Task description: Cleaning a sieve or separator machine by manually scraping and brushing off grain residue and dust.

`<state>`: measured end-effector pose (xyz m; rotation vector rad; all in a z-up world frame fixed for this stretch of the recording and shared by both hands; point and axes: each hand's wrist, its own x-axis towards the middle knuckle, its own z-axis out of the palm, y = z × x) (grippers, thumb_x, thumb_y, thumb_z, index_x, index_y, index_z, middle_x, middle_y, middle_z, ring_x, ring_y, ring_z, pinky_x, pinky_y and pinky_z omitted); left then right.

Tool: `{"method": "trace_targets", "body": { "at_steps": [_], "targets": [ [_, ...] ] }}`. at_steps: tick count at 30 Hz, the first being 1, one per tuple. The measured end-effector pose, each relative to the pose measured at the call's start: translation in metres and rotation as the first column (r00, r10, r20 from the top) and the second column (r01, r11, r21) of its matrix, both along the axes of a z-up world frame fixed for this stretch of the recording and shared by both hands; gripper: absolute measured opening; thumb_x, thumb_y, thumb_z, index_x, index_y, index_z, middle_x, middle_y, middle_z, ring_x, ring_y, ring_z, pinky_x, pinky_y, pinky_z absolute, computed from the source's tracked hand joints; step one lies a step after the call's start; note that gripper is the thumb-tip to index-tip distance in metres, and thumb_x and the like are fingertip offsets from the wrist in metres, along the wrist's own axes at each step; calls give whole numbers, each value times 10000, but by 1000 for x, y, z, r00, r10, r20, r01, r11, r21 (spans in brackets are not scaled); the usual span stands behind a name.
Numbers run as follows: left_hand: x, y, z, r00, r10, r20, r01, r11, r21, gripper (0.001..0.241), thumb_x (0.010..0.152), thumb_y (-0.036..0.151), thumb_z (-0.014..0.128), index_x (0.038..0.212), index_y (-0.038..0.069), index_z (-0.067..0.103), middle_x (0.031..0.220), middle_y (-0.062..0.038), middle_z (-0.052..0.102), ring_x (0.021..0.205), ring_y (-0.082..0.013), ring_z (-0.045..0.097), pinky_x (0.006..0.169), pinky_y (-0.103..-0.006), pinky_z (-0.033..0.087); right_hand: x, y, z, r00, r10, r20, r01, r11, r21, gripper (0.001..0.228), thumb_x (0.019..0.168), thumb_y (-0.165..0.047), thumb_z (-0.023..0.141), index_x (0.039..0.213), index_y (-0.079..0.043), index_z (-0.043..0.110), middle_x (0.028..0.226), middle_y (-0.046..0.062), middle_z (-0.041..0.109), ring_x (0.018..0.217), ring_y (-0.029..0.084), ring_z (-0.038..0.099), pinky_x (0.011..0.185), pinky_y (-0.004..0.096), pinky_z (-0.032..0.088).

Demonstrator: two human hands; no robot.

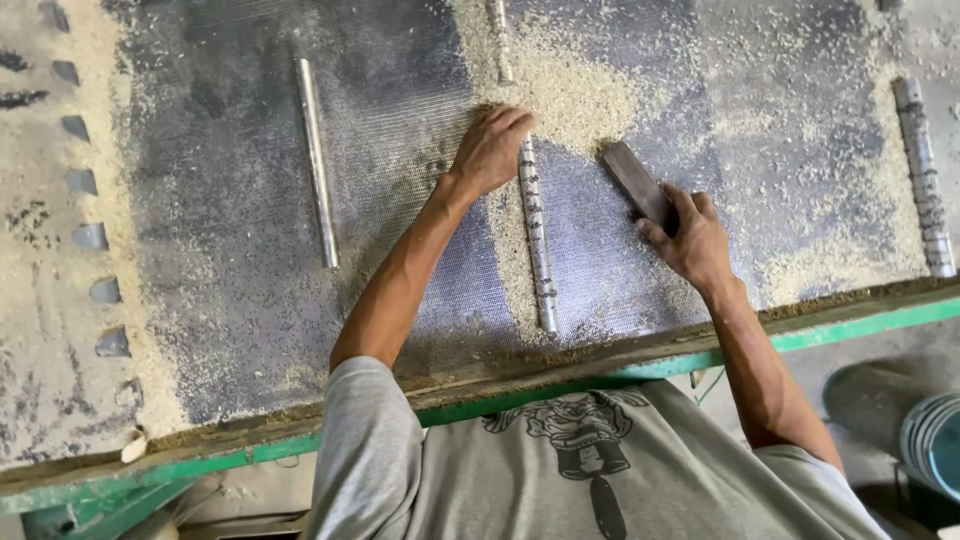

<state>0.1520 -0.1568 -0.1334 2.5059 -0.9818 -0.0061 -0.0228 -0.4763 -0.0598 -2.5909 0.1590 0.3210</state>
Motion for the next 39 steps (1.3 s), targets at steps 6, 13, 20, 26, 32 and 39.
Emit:
{"method": "trace_targets", "body": {
  "at_steps": [6, 13, 20, 26, 32, 39],
  "targets": [
    [-35, 9, -17, 865, 502, -21, -494, 842, -216, 426, 1073, 142, 504, 1476, 6, 495, 1484, -181, 524, 1330, -290, 560, 1141, -415, 490, -12, -4, 5, 999, -35, -16, 35, 999, -5, 785, 893, -443, 772, 1516, -58, 490, 1208, 204, 589, 972, 345, 665, 814, 496, 609],
    [-13, -32, -30, 772, 635, -26, -632, 771, 77, 724, 1137, 464, 160, 1554, -123, 239, 1616, -350, 263, 1505, -474, 243, 1220, -552, 211, -10, -8, -24, 998, -27, -57, 24, 999, -48, 654, 973, -405, 718, 1473, -33, 522, 1187, 181, 610, 968, 327, 666, 842, 492, 602],
    [3, -1, -19, 884, 409, -228, -468, 781, -413, 640, 1131, 406, 167, 1509, -66, 378, 1559, -278, 426, 1442, -373, 442, 1231, -466, 346, 31, 17, 11, 998, -56, -4, 56, 993, 108, 631, 999, -347, 662, 1496, -4, 480, 1245, 221, 579, 952, 337, 651, 819, 497, 607],
    [-12, -7, 48, 938, 329, -110, -334, 942, -30, 566, 1174, 396, 150, 1397, 44, 533, 1255, -285, 642, 1120, -388, 631, 958, -481, 532, 92, 61, 35, 993, 66, 98, -84, 977, 194, 576, 1032, -337, 639, 1496, -27, 496, 1251, 216, 601, 951, 342, 669, 835, 493, 618],
    [-10, 24, 35, 698, 452, -556, -683, 654, -325, 556, 1146, 364, 217, 1357, 99, 658, 1147, -273, 717, 1032, -365, 672, 872, -469, 584, 118, 72, 42, 961, 198, 191, -230, 959, 164, 561, 1048, -343, 633, 1517, -65, 504, 1247, 199, 606, 867, 306, 677, 743, 440, 634],
    [-20, 32, -3, 719, 542, -436, -691, 625, -363, 584, 1101, 392, 232, 1311, 55, 660, 1217, -175, 743, 1129, -285, 727, 1059, -403, 590, 149, 74, 86, 946, 322, -19, -322, 947, 12, 560, 1008, -363, 585, 1548, -245, 495, 1238, 151, 571, 720, 231, 606, 503, 313, 611]
  ]
}}
